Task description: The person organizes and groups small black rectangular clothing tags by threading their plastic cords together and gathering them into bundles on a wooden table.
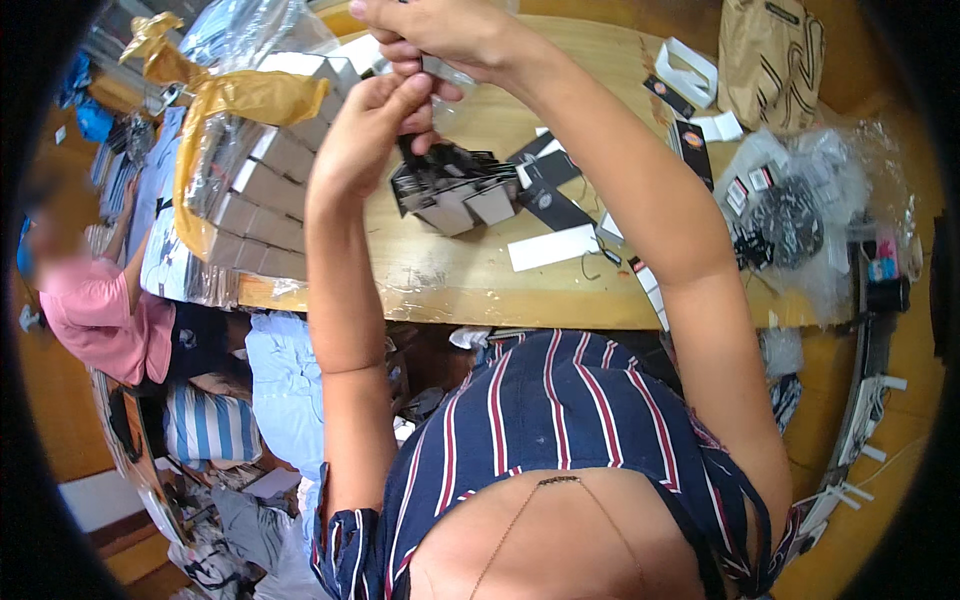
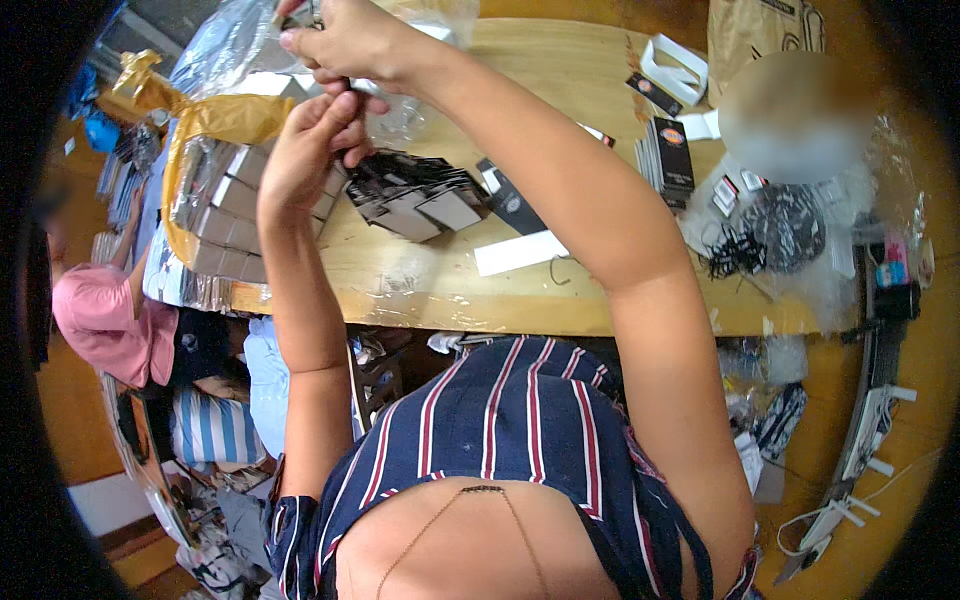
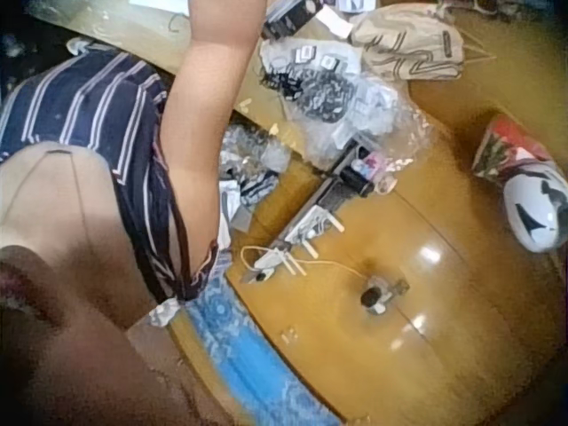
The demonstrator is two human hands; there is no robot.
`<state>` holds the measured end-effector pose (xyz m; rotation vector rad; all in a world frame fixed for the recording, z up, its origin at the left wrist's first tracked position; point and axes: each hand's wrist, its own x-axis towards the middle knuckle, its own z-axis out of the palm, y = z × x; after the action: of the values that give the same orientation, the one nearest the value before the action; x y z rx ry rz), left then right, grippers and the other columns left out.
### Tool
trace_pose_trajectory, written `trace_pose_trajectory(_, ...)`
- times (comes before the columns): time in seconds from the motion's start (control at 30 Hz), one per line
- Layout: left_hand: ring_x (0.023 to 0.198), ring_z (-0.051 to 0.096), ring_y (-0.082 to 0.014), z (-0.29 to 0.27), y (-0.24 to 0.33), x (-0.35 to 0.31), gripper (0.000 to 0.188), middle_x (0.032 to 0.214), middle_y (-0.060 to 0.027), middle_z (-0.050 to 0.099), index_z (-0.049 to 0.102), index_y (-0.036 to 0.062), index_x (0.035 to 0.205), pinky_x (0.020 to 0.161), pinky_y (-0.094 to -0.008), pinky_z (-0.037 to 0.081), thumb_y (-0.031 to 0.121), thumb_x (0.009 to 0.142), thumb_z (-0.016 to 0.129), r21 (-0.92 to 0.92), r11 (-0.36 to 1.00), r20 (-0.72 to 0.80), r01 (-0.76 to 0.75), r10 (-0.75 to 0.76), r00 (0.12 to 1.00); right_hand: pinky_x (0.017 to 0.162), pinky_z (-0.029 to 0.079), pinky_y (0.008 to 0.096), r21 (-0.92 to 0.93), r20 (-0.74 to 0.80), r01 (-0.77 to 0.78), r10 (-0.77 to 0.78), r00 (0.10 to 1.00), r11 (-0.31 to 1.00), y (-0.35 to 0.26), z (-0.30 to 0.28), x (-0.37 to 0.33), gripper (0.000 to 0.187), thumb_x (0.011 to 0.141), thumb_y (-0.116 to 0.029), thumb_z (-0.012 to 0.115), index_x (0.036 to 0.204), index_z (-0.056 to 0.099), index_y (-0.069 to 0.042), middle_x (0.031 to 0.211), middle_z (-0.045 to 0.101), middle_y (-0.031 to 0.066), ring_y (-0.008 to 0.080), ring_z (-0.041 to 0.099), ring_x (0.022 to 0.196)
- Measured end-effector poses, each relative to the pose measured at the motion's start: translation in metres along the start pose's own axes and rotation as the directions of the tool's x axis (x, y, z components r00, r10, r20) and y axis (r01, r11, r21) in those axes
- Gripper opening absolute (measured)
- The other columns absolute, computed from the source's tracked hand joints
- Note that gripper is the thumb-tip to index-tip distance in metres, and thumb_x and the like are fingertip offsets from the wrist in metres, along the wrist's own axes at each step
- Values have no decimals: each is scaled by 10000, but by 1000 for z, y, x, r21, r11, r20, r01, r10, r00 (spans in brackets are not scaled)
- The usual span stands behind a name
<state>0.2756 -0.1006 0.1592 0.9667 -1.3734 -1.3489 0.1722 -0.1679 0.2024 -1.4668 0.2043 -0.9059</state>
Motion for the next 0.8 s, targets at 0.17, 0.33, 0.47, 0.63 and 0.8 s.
trace_pose_trajectory(0.17,410,344,-78,-9,-13,-9,233,460,46,299,483,14,760,479,-229,355,207,844,384,-117,993,19,13,-11,1000,556,417,219,-37,-33,81,-82,996,996,-2,-45,-10,323,787,-99,476,1063,309,-83,752,518,46,102,505,672)
trace_pose_trajectory(0.33,395,298,-63,-41,-43,-11,250,451,55,267,441,81,775,558,-229,379,305,850,358,-520,854,-92,12,-70,993,586,420,234,-820,-114,-88,-11,993,565,-2,-109,-80,181,753,-147,522,860,513,-1,742,544,58,128,512,670)
trace_pose_trajectory(0.47,431,327,-67,-38,-53,-18,298,462,51,276,449,77,794,583,-246,394,356,834,354,-441,897,-40,-5,-14,999,596,436,311,-914,-95,-261,461,882,310,18,-80,-181,101,686,-97,512,737,562,-27,662,570,114,231,559,624)
trace_pose_trajectory(0.63,468,366,-111,-13,-55,-5,310,484,28,295,427,77,741,580,-246,384,363,832,351,-379,920,-105,-103,68,992,594,432,366,-914,-360,-405,442,821,8,71,-42,-279,81,676,-104,513,688,549,-32,648,537,145,262,551,683)
trace_pose_trajectory(0.8,476,359,-118,-8,-52,-8,316,505,8,309,393,73,674,488,-208,320,339,839,356,-342,935,15,-94,105,994,569,425,352,-885,-326,-422,383,864,198,82,-39,-294,61,677,-88,522,690,518,-28,655,523,145,261,535,688)
